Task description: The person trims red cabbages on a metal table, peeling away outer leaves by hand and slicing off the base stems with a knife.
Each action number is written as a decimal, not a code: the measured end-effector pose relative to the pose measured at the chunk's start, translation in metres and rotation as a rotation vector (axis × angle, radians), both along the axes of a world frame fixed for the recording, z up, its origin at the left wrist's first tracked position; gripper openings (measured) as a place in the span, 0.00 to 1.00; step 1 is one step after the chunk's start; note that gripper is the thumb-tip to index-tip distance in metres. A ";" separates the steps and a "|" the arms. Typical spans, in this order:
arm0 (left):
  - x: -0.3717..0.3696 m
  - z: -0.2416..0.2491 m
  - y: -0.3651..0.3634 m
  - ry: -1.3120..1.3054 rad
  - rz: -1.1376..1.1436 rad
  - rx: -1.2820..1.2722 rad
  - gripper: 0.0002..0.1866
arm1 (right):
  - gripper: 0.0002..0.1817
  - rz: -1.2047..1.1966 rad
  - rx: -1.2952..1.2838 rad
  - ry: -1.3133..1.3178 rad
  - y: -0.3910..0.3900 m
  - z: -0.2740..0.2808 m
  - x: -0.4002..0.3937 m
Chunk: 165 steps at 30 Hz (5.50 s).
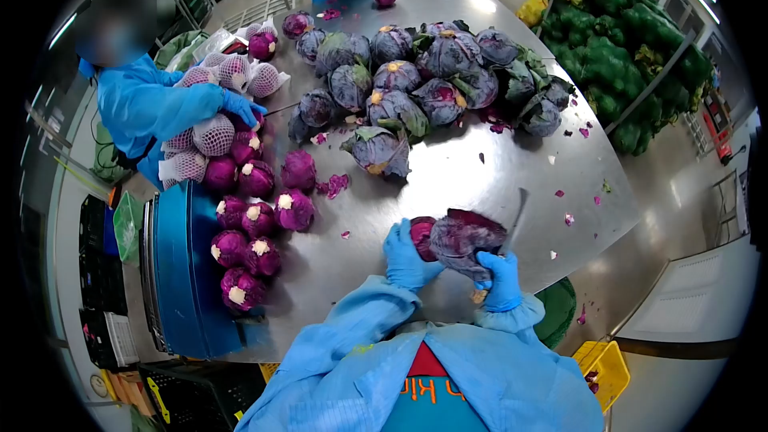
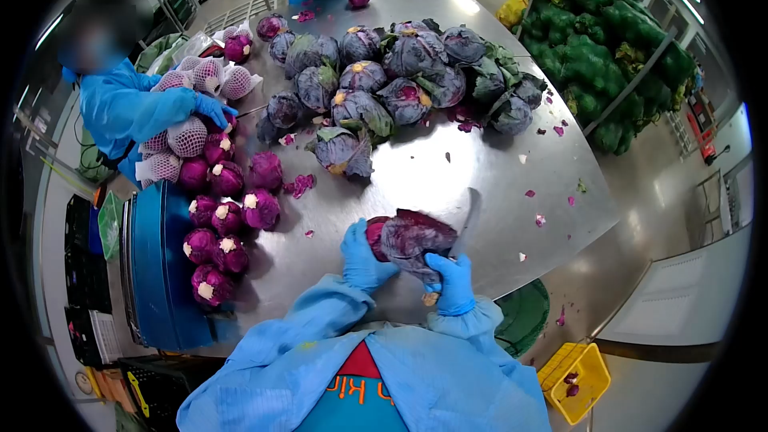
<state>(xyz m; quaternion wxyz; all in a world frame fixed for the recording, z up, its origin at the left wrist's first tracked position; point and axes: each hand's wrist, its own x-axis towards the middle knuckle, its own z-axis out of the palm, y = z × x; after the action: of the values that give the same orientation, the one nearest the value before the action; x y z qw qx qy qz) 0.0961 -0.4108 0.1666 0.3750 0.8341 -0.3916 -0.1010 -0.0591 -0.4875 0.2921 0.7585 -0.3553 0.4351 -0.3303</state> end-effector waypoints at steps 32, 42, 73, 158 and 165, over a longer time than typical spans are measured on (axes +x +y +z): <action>0.023 0.040 0.029 0.021 -0.090 0.281 0.68 | 0.27 -0.688 -0.077 -0.044 -0.065 -0.210 -0.102; 0.012 0.032 0.000 -0.065 -0.110 0.250 0.65 | 0.27 -0.270 0.012 0.088 -0.024 -0.182 -0.112; 0.024 0.020 0.049 0.068 -0.213 0.181 0.65 | 0.11 -0.009 -0.236 0.788 0.012 -0.190 -0.059; 0.090 0.003 0.069 0.306 -0.600 -0.130 0.57 | 0.26 0.457 -0.379 0.502 0.004 -0.138 0.042; 0.060 0.016 0.057 0.287 -0.194 0.135 0.64 | 0.21 0.652 -0.064 0.409 -0.011 -0.114 0.073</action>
<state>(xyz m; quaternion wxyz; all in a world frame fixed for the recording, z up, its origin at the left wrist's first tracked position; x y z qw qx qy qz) 0.1557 -0.3536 0.1827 0.3588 0.7927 -0.4052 -0.2805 0.0140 -0.4983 0.1782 0.7098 -0.5572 0.4310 -0.0074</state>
